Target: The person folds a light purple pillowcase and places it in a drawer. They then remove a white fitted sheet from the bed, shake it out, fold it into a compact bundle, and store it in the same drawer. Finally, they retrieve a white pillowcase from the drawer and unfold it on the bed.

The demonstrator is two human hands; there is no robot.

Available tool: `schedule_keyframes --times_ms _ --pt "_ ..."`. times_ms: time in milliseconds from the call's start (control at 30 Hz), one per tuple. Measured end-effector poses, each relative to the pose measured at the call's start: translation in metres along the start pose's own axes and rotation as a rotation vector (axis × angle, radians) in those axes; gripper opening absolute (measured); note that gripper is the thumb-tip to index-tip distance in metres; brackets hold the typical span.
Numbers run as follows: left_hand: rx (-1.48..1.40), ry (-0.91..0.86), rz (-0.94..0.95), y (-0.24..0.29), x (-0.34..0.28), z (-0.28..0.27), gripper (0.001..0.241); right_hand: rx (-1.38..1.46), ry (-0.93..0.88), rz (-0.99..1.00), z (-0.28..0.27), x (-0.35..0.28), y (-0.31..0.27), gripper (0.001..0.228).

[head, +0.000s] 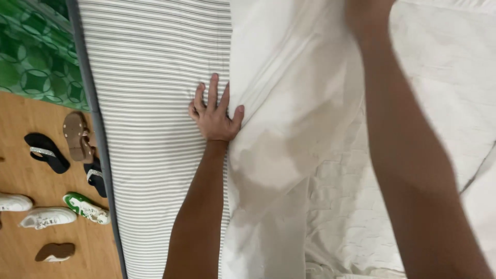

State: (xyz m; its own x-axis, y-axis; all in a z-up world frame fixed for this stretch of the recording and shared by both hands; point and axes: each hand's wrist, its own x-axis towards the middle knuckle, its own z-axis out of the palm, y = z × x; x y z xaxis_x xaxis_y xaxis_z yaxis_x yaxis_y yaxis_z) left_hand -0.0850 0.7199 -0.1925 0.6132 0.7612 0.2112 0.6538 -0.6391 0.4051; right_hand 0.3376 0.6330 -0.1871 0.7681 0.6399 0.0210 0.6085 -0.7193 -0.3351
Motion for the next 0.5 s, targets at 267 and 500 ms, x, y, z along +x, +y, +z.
schedule_keyframes --times_ms 267,500 --pt "0.123 -0.078 0.041 -0.004 0.003 -0.001 0.056 0.498 0.125 0.268 -0.096 -0.313 -0.047 0.028" --pt "0.064 -0.074 0.042 0.014 0.009 -0.039 0.058 0.738 -0.331 0.546 -0.112 -0.511 -0.087 0.034"
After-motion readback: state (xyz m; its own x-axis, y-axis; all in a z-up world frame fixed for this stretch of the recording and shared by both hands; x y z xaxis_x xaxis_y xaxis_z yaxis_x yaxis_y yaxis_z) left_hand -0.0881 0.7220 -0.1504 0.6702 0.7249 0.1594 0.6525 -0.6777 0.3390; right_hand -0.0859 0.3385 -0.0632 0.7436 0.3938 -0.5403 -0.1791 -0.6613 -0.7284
